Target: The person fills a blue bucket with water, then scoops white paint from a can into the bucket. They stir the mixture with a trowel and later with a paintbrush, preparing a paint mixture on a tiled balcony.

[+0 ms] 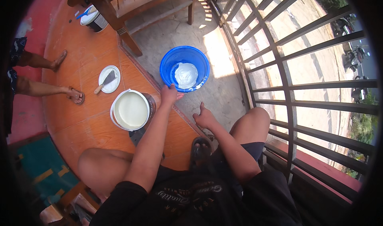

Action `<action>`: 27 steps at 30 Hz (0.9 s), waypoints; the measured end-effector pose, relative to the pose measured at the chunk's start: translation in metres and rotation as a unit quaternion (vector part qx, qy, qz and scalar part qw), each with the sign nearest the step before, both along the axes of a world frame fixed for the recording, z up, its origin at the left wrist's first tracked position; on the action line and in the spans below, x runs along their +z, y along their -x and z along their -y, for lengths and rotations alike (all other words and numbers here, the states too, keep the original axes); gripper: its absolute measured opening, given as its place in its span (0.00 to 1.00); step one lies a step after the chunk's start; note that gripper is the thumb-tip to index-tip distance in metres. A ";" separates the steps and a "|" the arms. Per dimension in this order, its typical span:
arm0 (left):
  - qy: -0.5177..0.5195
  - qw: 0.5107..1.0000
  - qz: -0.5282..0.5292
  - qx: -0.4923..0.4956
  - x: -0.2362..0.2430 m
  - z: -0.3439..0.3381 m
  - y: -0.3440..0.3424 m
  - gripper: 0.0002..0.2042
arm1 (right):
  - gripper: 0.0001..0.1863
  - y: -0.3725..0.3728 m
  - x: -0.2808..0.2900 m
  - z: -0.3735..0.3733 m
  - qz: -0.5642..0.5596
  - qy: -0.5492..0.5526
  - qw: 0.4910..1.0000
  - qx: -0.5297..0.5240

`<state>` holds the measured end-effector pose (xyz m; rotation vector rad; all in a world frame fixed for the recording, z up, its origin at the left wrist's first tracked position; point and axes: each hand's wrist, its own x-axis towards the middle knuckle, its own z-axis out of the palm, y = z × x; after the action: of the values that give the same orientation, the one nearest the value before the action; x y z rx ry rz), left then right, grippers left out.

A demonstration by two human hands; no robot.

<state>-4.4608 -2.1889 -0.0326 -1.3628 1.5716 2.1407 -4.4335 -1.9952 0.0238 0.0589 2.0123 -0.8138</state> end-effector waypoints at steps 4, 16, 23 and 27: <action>0.023 0.999 -0.024 -0.013 0.000 -0.002 -0.006 0.15 | 0.54 0.019 0.030 0.018 -0.239 -0.106 0.950 0.171; -0.021 1.000 0.001 -0.011 -0.014 0.005 -0.008 0.17 | 0.49 0.042 -0.013 0.096 -0.143 -0.326 0.870 0.342; -0.039 0.997 0.012 -0.065 -0.020 0.012 -0.004 0.21 | 0.47 0.028 -0.008 0.048 -0.161 -0.199 0.713 0.653; -0.046 0.998 0.014 -0.045 -0.015 0.010 -0.001 0.19 | 0.48 0.022 0.016 0.030 -0.056 0.012 0.965 0.257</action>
<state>-4.4602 -2.1988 -0.0481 -1.2646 1.4758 2.1034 -4.4560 -2.0250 0.0400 -0.5148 1.9907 -0.5141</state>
